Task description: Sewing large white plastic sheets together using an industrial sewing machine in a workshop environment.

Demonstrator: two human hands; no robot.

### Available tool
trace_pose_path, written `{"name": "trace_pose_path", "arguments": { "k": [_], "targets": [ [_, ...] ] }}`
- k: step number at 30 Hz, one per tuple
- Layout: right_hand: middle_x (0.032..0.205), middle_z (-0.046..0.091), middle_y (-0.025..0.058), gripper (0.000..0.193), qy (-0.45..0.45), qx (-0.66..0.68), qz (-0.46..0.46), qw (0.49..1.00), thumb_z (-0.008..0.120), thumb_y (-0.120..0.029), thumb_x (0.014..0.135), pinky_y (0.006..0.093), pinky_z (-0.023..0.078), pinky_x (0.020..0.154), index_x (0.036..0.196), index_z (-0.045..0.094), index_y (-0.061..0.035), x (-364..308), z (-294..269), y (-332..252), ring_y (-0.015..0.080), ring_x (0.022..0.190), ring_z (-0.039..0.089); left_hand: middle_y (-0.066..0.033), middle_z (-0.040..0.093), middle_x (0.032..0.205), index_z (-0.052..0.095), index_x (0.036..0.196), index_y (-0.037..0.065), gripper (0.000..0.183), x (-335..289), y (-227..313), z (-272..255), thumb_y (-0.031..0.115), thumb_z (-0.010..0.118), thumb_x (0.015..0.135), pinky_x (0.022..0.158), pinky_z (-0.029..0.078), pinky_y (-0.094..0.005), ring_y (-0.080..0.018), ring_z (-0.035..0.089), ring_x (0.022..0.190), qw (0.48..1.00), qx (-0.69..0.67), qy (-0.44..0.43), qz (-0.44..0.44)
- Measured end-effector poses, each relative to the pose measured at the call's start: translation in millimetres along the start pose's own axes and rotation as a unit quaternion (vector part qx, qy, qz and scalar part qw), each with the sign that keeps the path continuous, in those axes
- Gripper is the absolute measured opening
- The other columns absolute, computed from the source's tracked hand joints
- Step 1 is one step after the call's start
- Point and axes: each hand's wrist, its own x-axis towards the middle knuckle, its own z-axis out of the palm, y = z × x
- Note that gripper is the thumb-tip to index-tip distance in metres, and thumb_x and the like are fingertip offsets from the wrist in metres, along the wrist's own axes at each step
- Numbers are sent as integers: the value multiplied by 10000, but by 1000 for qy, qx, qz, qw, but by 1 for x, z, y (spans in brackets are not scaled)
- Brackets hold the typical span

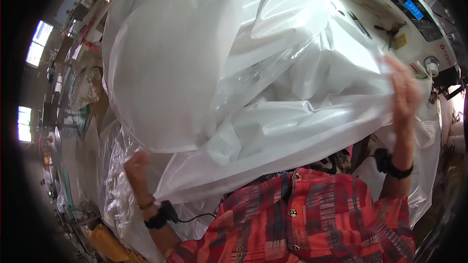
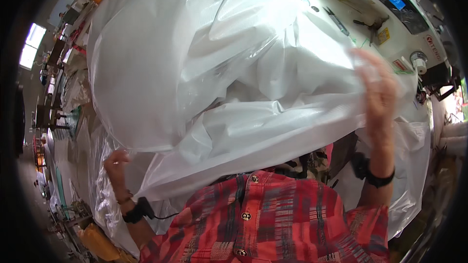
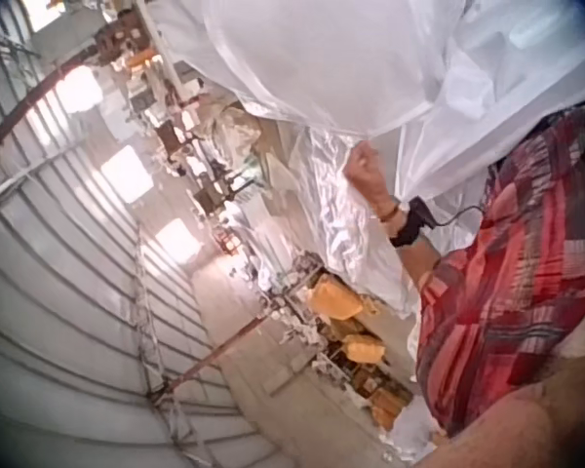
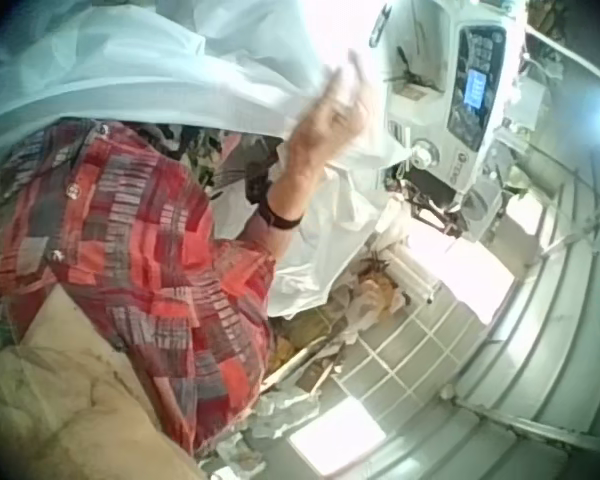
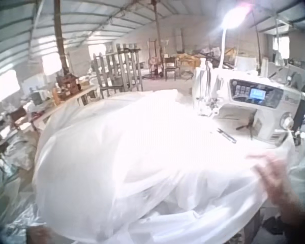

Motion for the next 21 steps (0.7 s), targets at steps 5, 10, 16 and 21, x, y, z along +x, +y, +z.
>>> {"name": "trace_pose_path", "arguments": {
  "k": [5,10,16,21],
  "targets": [
    [1242,671,175,521,-350,349,137,859,671,-327,970,334,467,989,1293,614,77,16,139,-42,224,1104,633,-158,721,861,719,900,9,92,-4,150,105,97,718,876,741,541,-390,-342,691,805,916,-17,-265,301],
    [1165,695,174,581,-344,533,168,755,709,-446,928,331,460,971,1205,675,63,45,223,-62,251,1122,620,-185,670,852,655,971,20,174,20,189,186,188,622,946,730,505,-477,-428,637,807,867,-73,-355,341],
    [1039,724,134,495,-364,500,234,750,576,-476,973,353,457,971,990,715,-1,91,250,-109,228,1045,645,-236,658,901,616,992,8,180,40,215,235,160,559,915,721,490,-507,-437,640,821,834,41,-400,378],
    [988,721,120,308,-249,280,-81,924,479,-302,982,373,511,927,969,700,-87,153,209,-130,262,935,681,-232,650,1033,587,998,-3,165,71,234,266,80,544,861,730,482,-512,-430,635,921,836,-33,-251,487]
  ]
}}
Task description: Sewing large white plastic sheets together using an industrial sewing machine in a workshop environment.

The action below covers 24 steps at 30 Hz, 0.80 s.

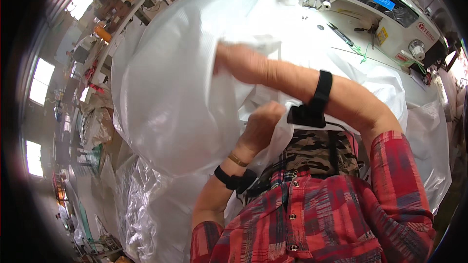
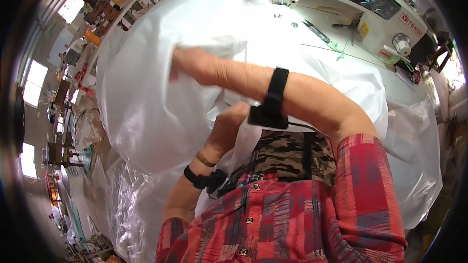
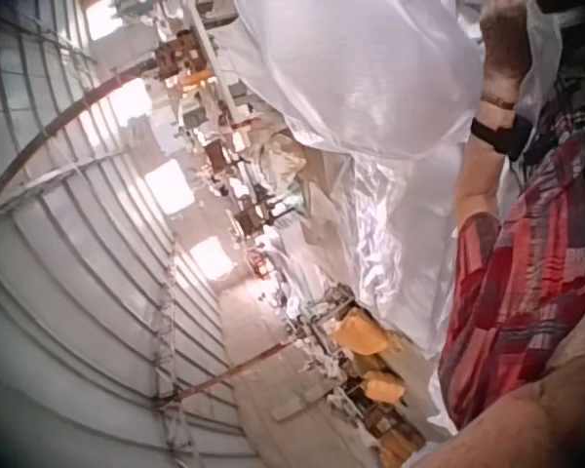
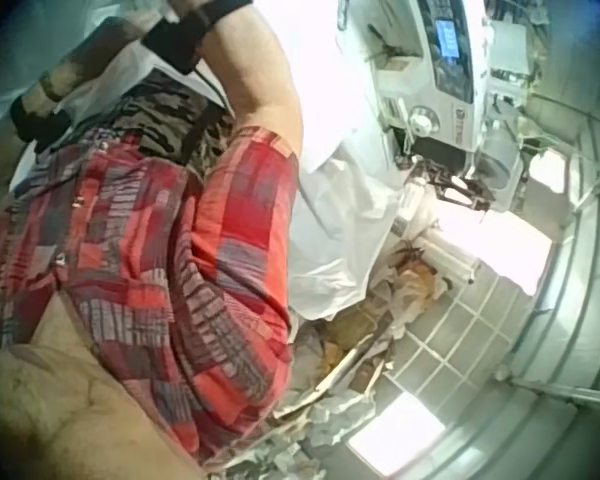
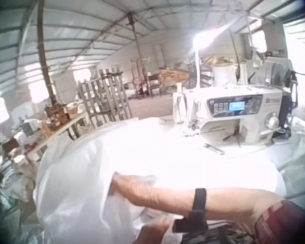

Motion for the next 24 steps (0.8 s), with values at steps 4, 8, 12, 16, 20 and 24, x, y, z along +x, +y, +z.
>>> {"name": "trace_pose_path", "arguments": {
  "k": [4,8,12,16,20,24],
  "targets": [
    [943,714,35,202,66,537,-137,830,468,-82,986,358,543,879,1021,661,-31,30,-88,-33,197,930,690,-238,636,1126,612,1120,-32,222,2,-31,19,132,581,973,882,502,-453,-399,624,1050,966,-1,244,-85],
    [1353,613,157,453,173,524,-56,832,447,-310,1084,432,484,1057,1387,537,14,-7,-106,-21,276,1258,578,-218,656,1178,607,1209,-41,254,-47,-58,45,125,562,1021,944,494,-429,-354,628,1113,911,-118,234,-319],
    [1180,651,139,307,131,-55,-11,990,532,-263,1025,347,479,986,1212,634,-43,-50,-95,29,212,1113,619,-218,652,1195,607,1219,-41,268,-80,-69,63,134,560,1021,959,486,-436,-357,621,1128,876,-192,191,-400],
    [1371,598,125,474,50,105,16,993,519,-350,1058,318,413,1110,1440,536,-69,-54,-74,72,170,1279,550,-219,648,1212,608,1228,-41,282,-80,-85,34,143,559,1020,973,479,-443,-360,614,1143,901,-106,195,-372],
    [1295,614,185,427,112,16,46,993,568,-341,1032,358,473,1031,1343,601,-49,-64,-69,91,227,1212,586,-220,644,1229,609,1237,-40,296,-73,-121,-46,152,558,1019,988,471,-449,-363,607,1159,921,80,220,-310],
    [1260,635,204,355,188,-22,-118,975,580,-275,1023,386,488,1008,1277,649,-36,-65,-32,96,285,1193,599,-220,640,1246,609,1247,-40,310,-57,-174,-142,161,556,1018,1002,463,-456,-367,600,1174,893,266,204,-299]
  ]
}}
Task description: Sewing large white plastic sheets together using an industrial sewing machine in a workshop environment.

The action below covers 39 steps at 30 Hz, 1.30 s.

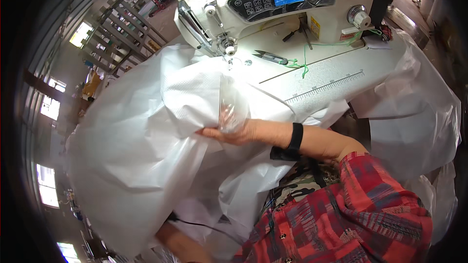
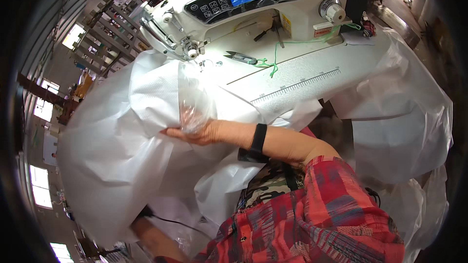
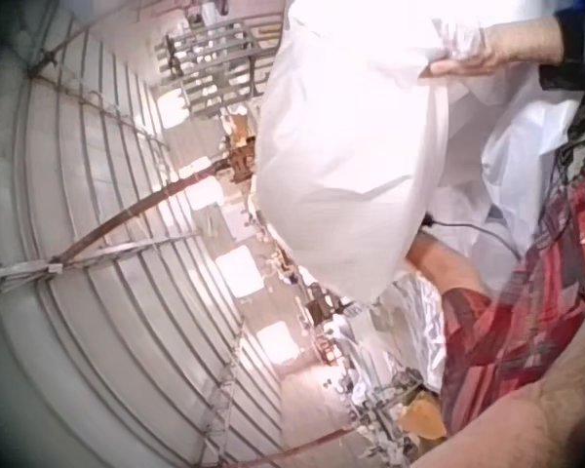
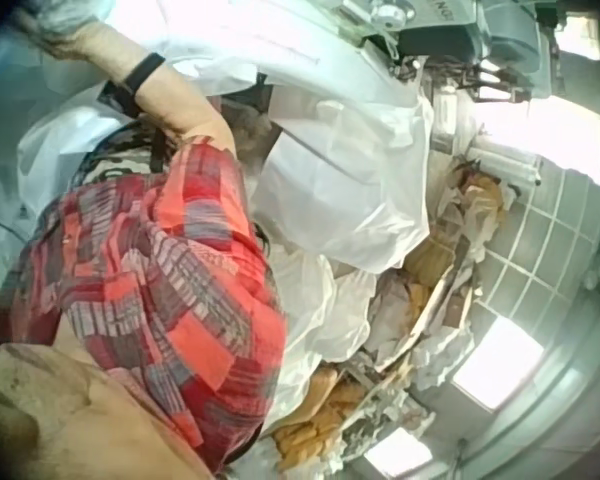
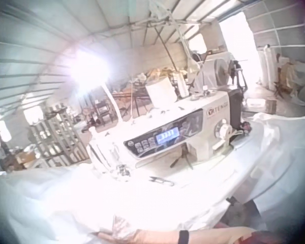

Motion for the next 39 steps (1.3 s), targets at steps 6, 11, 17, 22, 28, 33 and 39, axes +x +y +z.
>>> {"name": "trace_pose_path", "arguments": {
  "k": [6,11,17,22,28,33,39],
  "targets": [
    [1241,648,185,351,13,124,-30,992,567,-282,1027,443,474,1013,1268,657,-43,3,50,-1,348,1140,604,-221,633,1271,610,1261,-40,330,98,-66,-24,175,554,1016,1024,451,-466,-371,590,1197,972,197,-118,-48],
    [1242,619,237,516,119,14,44,992,524,-407,1027,485,436,1044,1319,581,16,64,89,4,406,1157,583,-222,628,1292,611,1272,-40,348,125,-86,-34,186,552,1015,1042,441,-475,-375,581,1217,942,273,-182,-73],
    [1198,619,280,605,64,-180,188,963,453,-505,1017,528,431,1032,1187,620,51,102,99,16,430,1149,589,-223,622,1317,612,1286,-40,368,130,-73,-42,200,550,1014,1064,429,-485,-380,571,1240,910,328,-236,-91],
    [1213,623,267,613,-30,-203,206,957,488,-518,994,526,451,1005,1233,621,30,109,87,1,440,1142,591,-224,617,1338,613,1298,-40,386,66,-6,-17,211,549,1013,1082,419,-493,-384,562,1259,945,270,-179,-48],
    [1185,653,206,476,103,-134,-67,983,693,-359,913,474,415,1009,1229,634,-8,3,42,-25,371,1053,610,-232,462,1520,531,1395,-48,647,-118,86,18,322,727,902,1169,329,-476,-399,436,1408,990,-97,-56,80],
    [1097,664,128,220,17,-177,-62,982,712,-143,882,456,414,992,1072,652,-49,-114,-27,-38,321,1034,594,-223,465,1503,507,1421,-1,751,-189,110,44,313,813,810,1082,414,-455,-379,474,1358,964,-129,-231,20],
    [1121,668,129,268,220,-35,252,942,739,-183,900,404,422,1015,1078,651,-2,-163,-16,-13,225,1121,590,-174,696,1151,675,1192,40,329,-205,86,46,112,665,871,880,519,-415,-384,650,1063,901,-264,-342,-22]
  ]
}}
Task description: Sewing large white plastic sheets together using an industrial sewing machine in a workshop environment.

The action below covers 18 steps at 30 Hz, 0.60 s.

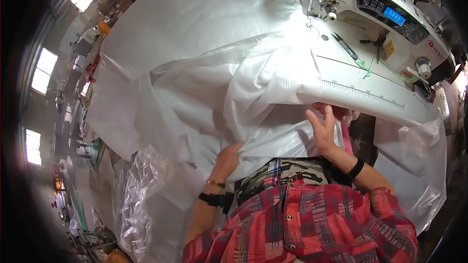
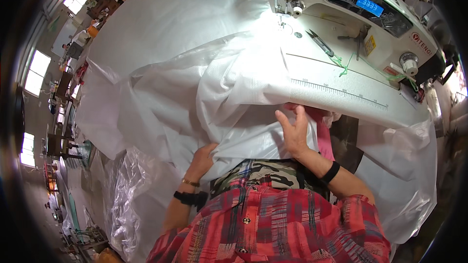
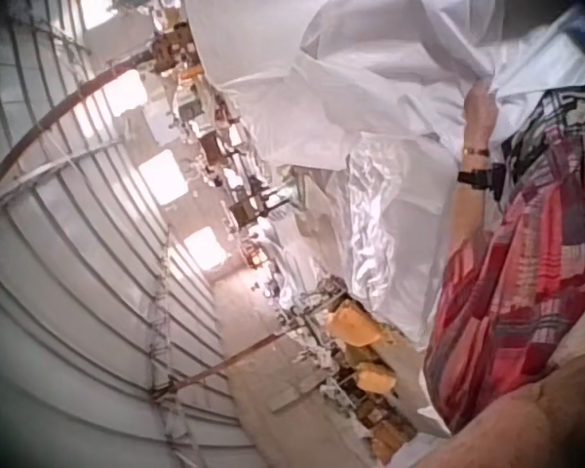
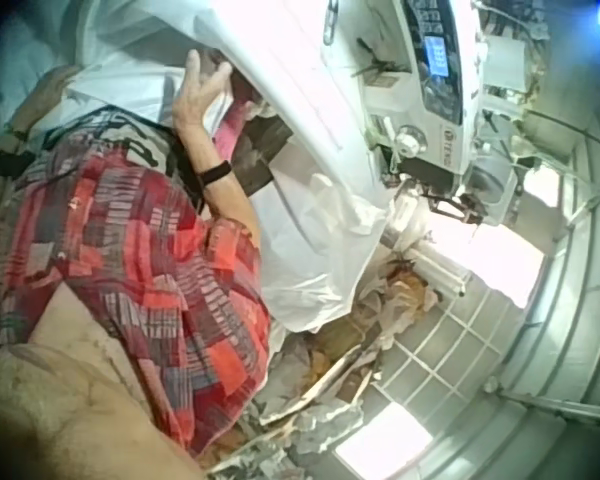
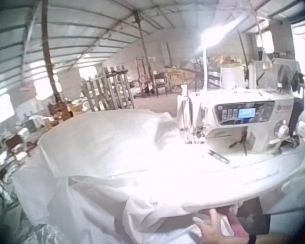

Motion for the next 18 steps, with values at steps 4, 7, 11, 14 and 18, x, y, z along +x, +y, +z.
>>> {"name": "trace_pose_path", "arguments": {
  "k": [4,7,11,14,18],
  "targets": [
    [1102,677,98,375,-27,40,94,994,753,-196,913,327,487,939,1164,636,55,13,9,14,159,1047,613,-109,710,1045,727,1108,79,252,-46,-12,-49,99,647,870,1007,421,-447,-292,654,1000,993,102,-59,10],
    [1021,715,44,297,-219,115,141,959,728,-186,930,279,514,847,1115,697,45,18,15,-2,100,936,626,-23,694,975,755,1014,179,229,-66,-26,-83,89,642,837,1073,322,-541,-198,627,984,954,291,1,68],
    [991,739,42,257,-397,189,179,880,708,-185,944,273,517,862,1097,742,18,14,22,-46,94,934,649,-37,659,1033,751,1049,140,283,-60,-45,-124,45,634,810,1120,285,-602,-222,610,1071,908,406,108,1],
    [963,760,50,211,-579,220,103,778,709,-189,949,270,504,879,1003,779,2,11,6,-67,109,937,665,-66,645,1071,750,1050,108,291,-47,-48,-125,8,616,812,1142,274,-603,-237,597,1120,899,423,114,14],
    [1075,715,61,385,-470,143,154,857,716,-294,927,293,482,921,1167,700,7,0,0,-70,138,991,630,-88,651,1046,751,1033,94,292,-38,-50,-109,-23,579,827,1147,290,-595,-259,611,1114,921,382,65,31]
  ]
}}
